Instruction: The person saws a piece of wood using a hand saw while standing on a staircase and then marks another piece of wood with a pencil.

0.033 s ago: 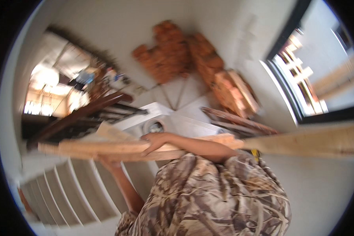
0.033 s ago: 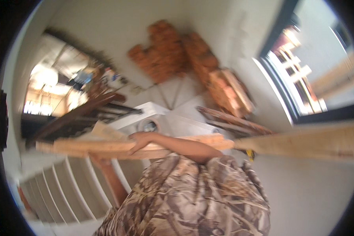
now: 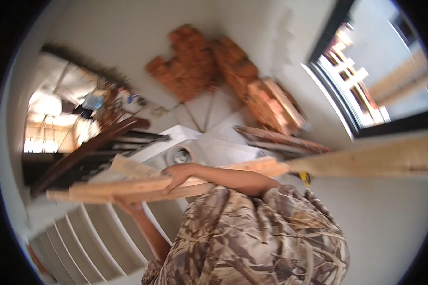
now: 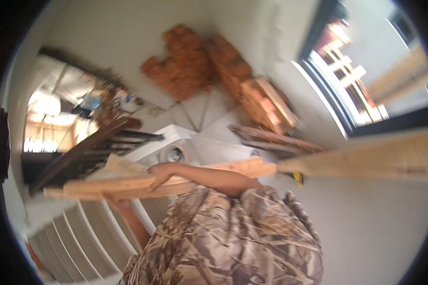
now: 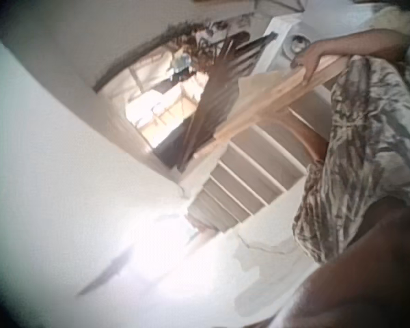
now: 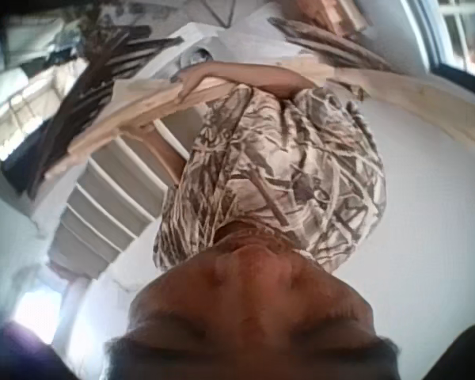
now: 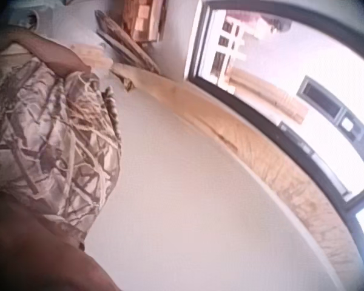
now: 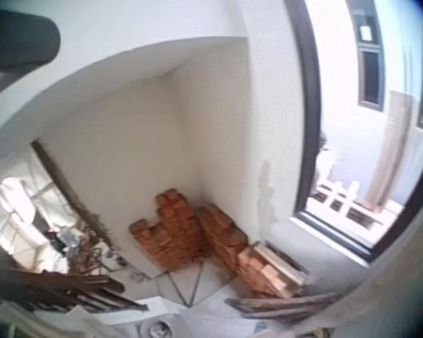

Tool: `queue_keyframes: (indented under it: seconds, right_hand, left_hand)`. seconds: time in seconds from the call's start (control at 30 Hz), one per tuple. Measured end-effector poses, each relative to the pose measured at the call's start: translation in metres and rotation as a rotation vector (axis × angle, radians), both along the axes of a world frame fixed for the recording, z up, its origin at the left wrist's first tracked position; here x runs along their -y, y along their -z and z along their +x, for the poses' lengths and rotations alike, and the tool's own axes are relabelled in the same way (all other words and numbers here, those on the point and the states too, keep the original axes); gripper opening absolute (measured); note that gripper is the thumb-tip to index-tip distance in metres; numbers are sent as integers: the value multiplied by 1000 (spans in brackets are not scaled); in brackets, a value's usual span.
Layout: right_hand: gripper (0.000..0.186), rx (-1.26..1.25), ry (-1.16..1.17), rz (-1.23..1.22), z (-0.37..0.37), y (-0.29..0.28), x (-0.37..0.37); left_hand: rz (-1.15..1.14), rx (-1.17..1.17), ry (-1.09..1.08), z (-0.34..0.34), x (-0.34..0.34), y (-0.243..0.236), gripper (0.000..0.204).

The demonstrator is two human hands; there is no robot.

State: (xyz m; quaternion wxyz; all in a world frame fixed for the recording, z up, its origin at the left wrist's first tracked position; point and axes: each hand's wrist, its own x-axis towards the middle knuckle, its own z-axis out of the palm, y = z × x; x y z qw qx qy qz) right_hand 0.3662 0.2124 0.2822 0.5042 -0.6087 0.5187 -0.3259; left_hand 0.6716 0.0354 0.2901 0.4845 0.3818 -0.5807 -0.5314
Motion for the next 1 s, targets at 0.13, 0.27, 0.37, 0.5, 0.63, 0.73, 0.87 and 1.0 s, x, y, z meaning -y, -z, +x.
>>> queue_keyframes:
  seconds: [0.13,0.27,0.37,0.5,0.63,0.73,0.87,1.0]
  right_hand:
    - [114,95,-58,120,4,27,0]
    - [117,79,-112,152,16,35,0]
    - [118,56,-137,176,19,47,4]
    - [119,71,-93,182,7,67,-8]
    - [114,45,-64,163,10,67,-9]
    - [103,130,-149,74,10,65,2]
    - [97,122,-9,4,-23,50,-35]
    - [90,78,41,27,-11,38,-52]
  left_hand:
    - [55,11,-67,5,8,21,80]
    - [-922,606,78,53,32,54,75]
    - [-491,193,290,74,64,65,79]
    - [-695,352,206,45,33,53,74]
    - [-292,272,112,47,34,50,76]
    - [-300,482,111,61,30,55,73]
    - [272,-4,-171,-34,-17,-12,71]
    - [391,-265,-248,-68,-41,-78,74]
